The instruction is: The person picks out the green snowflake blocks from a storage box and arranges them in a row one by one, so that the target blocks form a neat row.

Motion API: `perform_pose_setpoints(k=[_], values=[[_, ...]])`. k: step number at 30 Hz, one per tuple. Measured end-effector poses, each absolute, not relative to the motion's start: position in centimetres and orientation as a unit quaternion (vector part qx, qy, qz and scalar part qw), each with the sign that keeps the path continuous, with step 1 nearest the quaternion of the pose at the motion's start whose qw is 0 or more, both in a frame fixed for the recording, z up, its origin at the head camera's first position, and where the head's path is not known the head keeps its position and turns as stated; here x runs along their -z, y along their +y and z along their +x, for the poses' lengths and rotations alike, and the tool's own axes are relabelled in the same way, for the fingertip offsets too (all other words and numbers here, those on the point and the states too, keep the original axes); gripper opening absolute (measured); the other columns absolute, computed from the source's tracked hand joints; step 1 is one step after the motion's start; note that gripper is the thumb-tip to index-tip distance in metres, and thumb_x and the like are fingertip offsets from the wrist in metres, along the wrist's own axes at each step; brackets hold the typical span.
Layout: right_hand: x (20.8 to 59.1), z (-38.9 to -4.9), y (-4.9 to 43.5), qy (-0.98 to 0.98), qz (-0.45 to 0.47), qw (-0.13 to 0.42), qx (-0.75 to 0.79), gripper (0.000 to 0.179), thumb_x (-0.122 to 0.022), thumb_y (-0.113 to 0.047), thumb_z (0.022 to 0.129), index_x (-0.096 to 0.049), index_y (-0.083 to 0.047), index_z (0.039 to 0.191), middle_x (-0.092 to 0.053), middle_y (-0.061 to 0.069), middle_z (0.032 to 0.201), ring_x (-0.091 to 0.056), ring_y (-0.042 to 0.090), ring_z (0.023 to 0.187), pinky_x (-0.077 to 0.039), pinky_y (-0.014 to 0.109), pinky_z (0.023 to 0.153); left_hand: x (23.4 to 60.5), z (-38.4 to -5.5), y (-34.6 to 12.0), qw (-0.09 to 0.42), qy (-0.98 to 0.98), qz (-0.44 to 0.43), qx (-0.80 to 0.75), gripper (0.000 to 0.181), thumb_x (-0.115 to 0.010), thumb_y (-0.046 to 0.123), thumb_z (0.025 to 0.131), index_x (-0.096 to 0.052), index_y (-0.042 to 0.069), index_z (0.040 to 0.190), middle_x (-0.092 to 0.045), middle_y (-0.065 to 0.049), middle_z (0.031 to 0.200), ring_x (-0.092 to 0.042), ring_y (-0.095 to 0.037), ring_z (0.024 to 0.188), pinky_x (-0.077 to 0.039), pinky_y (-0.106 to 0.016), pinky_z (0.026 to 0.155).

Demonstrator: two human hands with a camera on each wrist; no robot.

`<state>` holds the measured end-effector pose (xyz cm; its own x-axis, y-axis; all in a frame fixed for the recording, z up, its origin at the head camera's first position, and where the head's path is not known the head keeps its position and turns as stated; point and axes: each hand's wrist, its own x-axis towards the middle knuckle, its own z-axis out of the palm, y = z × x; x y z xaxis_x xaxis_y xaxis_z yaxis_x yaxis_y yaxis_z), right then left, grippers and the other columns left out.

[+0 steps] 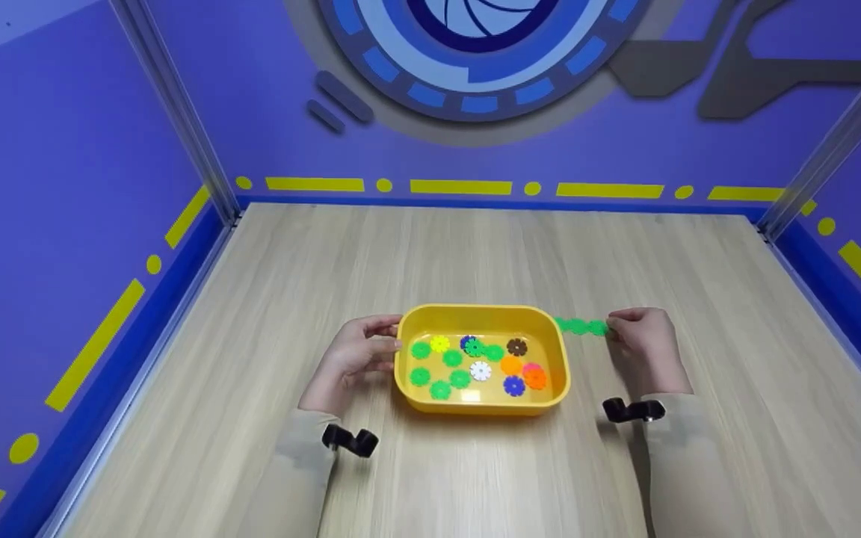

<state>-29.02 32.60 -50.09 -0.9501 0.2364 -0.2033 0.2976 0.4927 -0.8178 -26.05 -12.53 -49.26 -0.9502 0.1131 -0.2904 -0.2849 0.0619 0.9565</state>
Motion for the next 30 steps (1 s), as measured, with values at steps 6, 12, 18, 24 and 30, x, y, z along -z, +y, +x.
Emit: perform_pose_setpoints(k=[6, 12, 18, 24, 30], values=[[49.5, -28.9, 32.6, 0.862, 0.155, 0.033, 0.482, 0.041, -0.057, -0.013, 0.098, -0.064, 0.008, 0.132, -0.070, 0.018, 0.116, -0.064, 0.008, 0.083, -0.057, 0.017, 0.070, 49.3, -26.1, -12.6, 0.151, 0.714, -0.062, -0.681, 0.049, -0.070, -0.004, 0.089, -0.065, 0.006, 0.137, -0.063, -0.010, 0.115, -0.066, -0.013, 0.076, -0.062, -0.026, 0.061], [48.8, -28.8, 32.4, 0.860, 0.129, 0.019, 0.493, 0.038, -0.061, -0.014, 0.099, -0.065, 0.009, 0.129, -0.074, 0.012, 0.100, -0.066, 0.008, 0.077, -0.060, 0.021, 0.069, 49.1, -26.0, -12.6, 0.153, 0.711, -0.062, -0.684, 0.050, -0.070, -0.004, 0.089, -0.064, 0.007, 0.138, -0.063, -0.009, 0.114, -0.067, -0.014, 0.077, -0.063, -0.025, 0.061], [48.0, -28.8, 31.8, 0.873, 0.090, 0.017, 0.479, 0.041, -0.065, -0.020, 0.100, -0.065, 0.006, 0.132, -0.070, 0.022, 0.121, -0.069, 0.002, 0.082, -0.060, 0.017, 0.077, 49.2, -26.1, -12.6, 0.149, 0.715, -0.055, -0.681, 0.050, -0.070, -0.004, 0.089, -0.064, 0.005, 0.138, -0.063, -0.008, 0.113, -0.066, -0.014, 0.079, -0.063, -0.026, 0.060], [46.8, -28.3, 30.3, 0.873, 0.057, 0.001, 0.484, 0.042, -0.065, -0.022, 0.100, -0.064, 0.002, 0.135, -0.070, 0.021, 0.122, -0.069, 0.001, 0.084, -0.056, 0.009, 0.076, 49.2, -26.2, -12.7, 0.154, 0.724, -0.044, -0.671, 0.052, -0.071, -0.004, 0.089, -0.063, 0.005, 0.139, -0.063, -0.010, 0.118, -0.065, -0.013, 0.083, -0.063, -0.025, 0.061], [46.0, -28.1, 28.4, 0.872, 0.029, -0.005, 0.489, 0.038, -0.065, -0.019, 0.100, -0.066, -0.001, 0.133, -0.071, 0.019, 0.121, -0.068, 0.002, 0.087, -0.058, 0.012, 0.080, 49.2, -26.3, -12.8, 0.154, 0.733, -0.042, -0.661, 0.052, -0.072, -0.002, 0.090, -0.063, 0.006, 0.140, -0.063, -0.012, 0.121, -0.066, -0.014, 0.084, -0.064, -0.026, 0.064]])
